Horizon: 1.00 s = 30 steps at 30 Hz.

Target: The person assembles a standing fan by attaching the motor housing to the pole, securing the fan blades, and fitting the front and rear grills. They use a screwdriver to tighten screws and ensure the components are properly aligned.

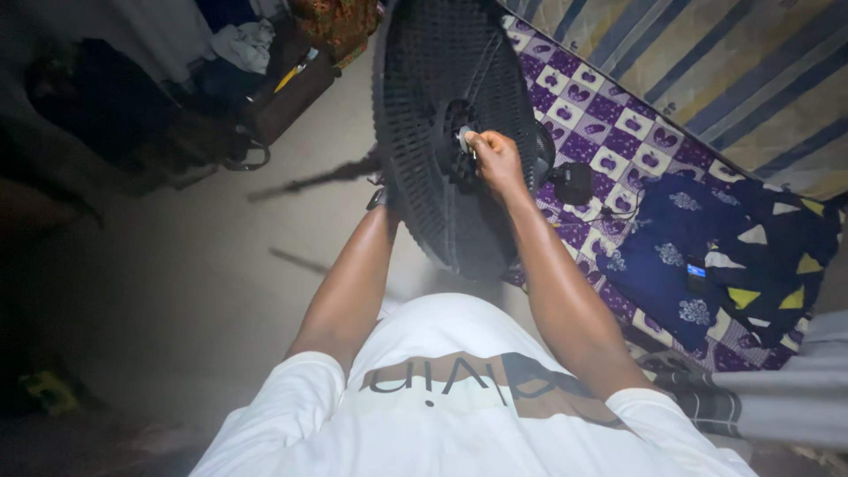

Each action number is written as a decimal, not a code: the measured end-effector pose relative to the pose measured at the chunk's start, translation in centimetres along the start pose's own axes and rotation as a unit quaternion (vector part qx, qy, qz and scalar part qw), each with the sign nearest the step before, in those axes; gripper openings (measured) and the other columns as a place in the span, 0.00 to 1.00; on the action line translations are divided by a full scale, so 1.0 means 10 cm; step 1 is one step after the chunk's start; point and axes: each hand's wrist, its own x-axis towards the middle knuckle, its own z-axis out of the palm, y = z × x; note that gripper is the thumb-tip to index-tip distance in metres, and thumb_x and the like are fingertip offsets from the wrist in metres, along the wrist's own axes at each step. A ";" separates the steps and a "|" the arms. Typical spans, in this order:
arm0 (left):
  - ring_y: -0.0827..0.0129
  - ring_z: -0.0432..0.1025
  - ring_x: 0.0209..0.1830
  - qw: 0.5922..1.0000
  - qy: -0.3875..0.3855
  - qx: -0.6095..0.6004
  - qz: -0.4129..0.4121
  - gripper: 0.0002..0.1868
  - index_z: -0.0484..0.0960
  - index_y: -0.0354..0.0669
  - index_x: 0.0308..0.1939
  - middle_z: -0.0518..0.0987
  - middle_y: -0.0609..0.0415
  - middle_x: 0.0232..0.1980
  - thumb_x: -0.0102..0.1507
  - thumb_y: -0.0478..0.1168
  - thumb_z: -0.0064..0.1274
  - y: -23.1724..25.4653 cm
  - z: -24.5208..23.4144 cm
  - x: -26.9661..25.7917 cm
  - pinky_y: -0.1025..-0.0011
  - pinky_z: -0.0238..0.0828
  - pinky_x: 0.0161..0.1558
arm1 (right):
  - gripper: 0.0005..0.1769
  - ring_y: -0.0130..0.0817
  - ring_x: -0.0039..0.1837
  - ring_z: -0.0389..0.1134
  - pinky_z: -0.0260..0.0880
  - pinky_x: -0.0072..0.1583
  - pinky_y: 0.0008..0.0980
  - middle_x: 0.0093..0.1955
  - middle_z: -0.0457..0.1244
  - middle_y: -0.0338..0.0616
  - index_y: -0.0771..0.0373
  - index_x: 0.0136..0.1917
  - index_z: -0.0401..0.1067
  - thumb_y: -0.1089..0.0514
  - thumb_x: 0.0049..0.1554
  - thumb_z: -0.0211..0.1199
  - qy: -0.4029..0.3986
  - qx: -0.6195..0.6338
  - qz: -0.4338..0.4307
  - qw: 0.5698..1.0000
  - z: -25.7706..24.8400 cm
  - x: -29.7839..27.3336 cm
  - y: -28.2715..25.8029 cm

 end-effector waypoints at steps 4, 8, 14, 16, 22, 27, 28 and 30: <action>0.50 0.76 0.45 0.994 -0.103 0.033 -0.024 0.19 0.84 0.41 0.42 0.81 0.44 0.43 0.68 0.50 0.44 -0.29 0.58 -0.13 0.55 0.71 0.46 | 0.18 0.20 0.29 0.55 0.52 0.31 0.27 0.29 0.59 0.31 0.63 0.38 0.74 0.47 0.61 0.67 -0.046 -0.044 0.091 0.994 -0.06 0.02 -0.04; 0.46 0.76 0.47 0.976 -0.202 0.075 -0.028 0.20 0.85 0.41 0.42 0.82 0.41 0.46 0.69 0.50 0.42 -0.43 0.96 -0.22 0.52 0.71 0.49 | 0.17 0.20 0.28 0.61 0.61 0.32 0.26 0.28 0.62 0.30 0.62 0.40 0.75 0.46 0.59 0.66 -0.119 -0.097 0.126 0.980 -0.16 0.16 -0.10; 0.38 0.77 0.49 0.959 -0.130 -0.138 -0.212 0.23 0.86 0.40 0.41 0.83 0.36 0.46 0.69 0.51 0.39 -0.17 0.43 -0.12 0.48 0.71 0.52 | 0.16 0.23 0.34 0.62 0.64 0.37 0.27 0.35 0.64 0.34 0.63 0.46 0.75 0.47 0.61 0.64 -0.089 0.009 0.166 0.982 -0.39 0.01 0.08; 0.41 0.77 0.47 0.946 -0.208 -0.130 -0.213 0.25 0.86 0.39 0.42 0.83 0.36 0.43 0.66 0.55 0.41 0.00 0.05 0.02 0.49 0.71 0.51 | 0.15 0.24 0.37 0.63 0.65 0.39 0.28 0.37 0.64 0.35 0.64 0.48 0.75 0.48 0.62 0.64 -0.069 0.117 0.142 0.981 -0.40 -0.03 0.15; 0.47 0.79 0.45 0.934 -0.287 -0.135 -0.166 0.30 0.84 0.40 0.52 0.84 0.39 0.42 0.60 0.61 0.47 0.29 -0.72 0.07 0.55 0.72 0.51 | 0.15 0.25 0.44 0.66 0.68 0.46 0.28 0.44 0.67 0.38 0.65 0.54 0.75 0.51 0.63 0.62 -0.053 0.274 0.133 0.951 -0.23 -0.15 0.41; 0.56 0.82 0.42 0.912 -0.264 -0.260 -0.177 0.33 0.76 0.38 0.61 0.84 0.40 0.44 0.63 0.60 0.45 0.25 -0.66 -0.04 0.61 0.74 0.48 | 0.16 0.27 0.50 0.69 0.70 0.51 0.29 0.50 0.69 0.41 0.67 0.59 0.74 0.53 0.64 0.61 -0.039 0.238 0.161 0.957 -0.44 -0.19 0.29; 0.56 0.82 0.41 0.910 -0.256 -0.275 -0.174 0.31 0.78 0.39 0.61 0.85 0.41 0.44 0.64 0.58 0.43 0.23 -0.62 -0.05 0.61 0.74 0.47 | 0.17 0.27 0.51 0.69 0.71 0.52 0.29 0.51 0.69 0.42 0.67 0.60 0.74 0.53 0.65 0.61 -0.089 0.163 0.099 0.978 -0.46 -0.13 0.22; 0.56 0.80 0.41 0.905 -0.225 -0.324 -0.160 0.30 0.79 0.39 0.61 0.85 0.42 0.45 0.65 0.56 0.42 0.25 -0.53 -0.11 0.61 0.74 0.46 | 0.15 0.24 0.54 0.69 0.70 0.56 0.28 0.54 0.69 0.40 0.65 0.62 0.74 0.57 0.64 0.63 -0.165 -0.032 -0.068 0.983 -0.53 -0.16 0.10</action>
